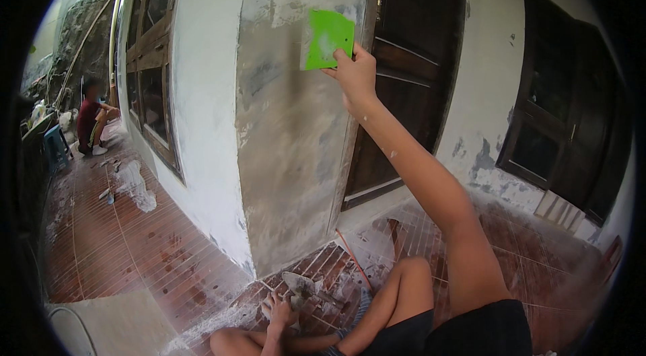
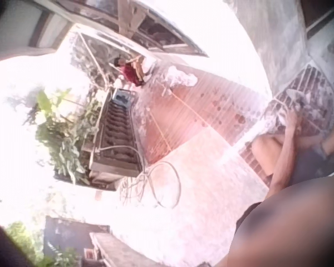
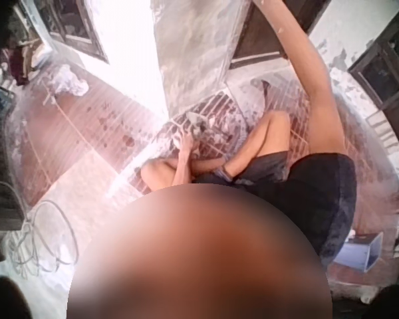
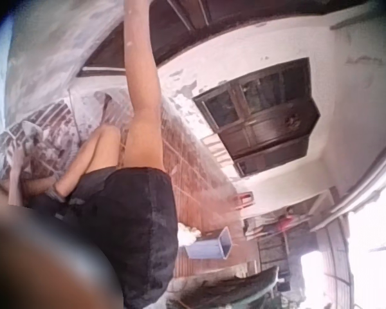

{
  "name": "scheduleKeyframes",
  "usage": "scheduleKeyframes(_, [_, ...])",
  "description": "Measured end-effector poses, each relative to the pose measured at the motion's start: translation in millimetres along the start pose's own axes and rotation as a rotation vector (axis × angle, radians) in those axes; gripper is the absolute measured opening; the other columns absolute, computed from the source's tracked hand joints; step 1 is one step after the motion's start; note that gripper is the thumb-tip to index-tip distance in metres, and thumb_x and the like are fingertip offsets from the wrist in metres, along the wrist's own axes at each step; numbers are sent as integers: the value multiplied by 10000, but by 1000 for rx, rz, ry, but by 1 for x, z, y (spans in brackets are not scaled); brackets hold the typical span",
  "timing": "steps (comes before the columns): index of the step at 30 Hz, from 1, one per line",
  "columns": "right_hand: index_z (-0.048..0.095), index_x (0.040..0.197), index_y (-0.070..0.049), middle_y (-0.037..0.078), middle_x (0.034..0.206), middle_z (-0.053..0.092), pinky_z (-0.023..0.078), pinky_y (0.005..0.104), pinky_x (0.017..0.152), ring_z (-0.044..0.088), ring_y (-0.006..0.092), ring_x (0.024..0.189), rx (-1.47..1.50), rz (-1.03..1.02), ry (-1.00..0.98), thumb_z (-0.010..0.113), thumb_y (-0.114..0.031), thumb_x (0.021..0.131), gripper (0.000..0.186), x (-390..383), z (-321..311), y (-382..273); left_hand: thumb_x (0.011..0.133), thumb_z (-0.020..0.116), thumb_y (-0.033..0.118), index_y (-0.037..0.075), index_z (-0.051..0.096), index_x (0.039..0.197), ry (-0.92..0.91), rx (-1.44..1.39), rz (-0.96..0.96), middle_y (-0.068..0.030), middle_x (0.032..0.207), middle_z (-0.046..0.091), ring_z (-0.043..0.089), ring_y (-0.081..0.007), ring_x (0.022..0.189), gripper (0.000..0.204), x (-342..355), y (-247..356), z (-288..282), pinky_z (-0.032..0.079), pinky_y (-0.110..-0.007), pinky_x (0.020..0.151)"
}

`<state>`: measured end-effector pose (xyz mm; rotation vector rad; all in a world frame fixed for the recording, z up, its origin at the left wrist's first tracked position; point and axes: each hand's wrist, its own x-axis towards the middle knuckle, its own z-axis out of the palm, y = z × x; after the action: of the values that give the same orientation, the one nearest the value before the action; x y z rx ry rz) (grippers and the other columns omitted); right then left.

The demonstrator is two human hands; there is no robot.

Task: The person sits on a tiled floor and applies plaster to a wall using a green plastic float and a metal trowel. They repeatedly scoop plaster from a pile on the floor and spread it across the wall surface, smoothing it with the float.

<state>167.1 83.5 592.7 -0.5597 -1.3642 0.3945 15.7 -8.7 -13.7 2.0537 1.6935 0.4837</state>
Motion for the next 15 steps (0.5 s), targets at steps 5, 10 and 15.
scheduleKeyframes(5, [581, 1199, 39, 109, 1099, 647, 600, 361, 851, 666, 208, 980, 66, 25, -57, 553, -97, 994, 248, 11, -35, 4, 742, 688, 592, 115, 532, 1364, 112, 47, 54, -193, 1504, 306, 166, -476, 1425, 798, -8, 1, 1, 103, -745, 1060])
scheduleKeyframes(10, [612, 1116, 38, 112, 933, 687, 560, 334, 776, 684, 183, 836, -264, -248, 121, 596, -63, 948, 196, 33, -71, 12, 726, 675, 686, 160, 452, 1426, 176, -26, 63, -194, 1506, 298, 144, -433, 1447, 904, -22, 16, -21, 98, -723, 1081])
scheduleKeyframes(15, [565, 1252, -2, 197, 1067, 690, 534, 367, 864, 689, 329, 997, -788, -613, -67, 565, 10, 916, 336, 33, -107, 34, 772, 613, 723, 155, 437, 1441, 193, -47, 25, -181, 1505, 304, 186, -408, 1434, 895, -19, 28, -31, 104, -690, 1099])
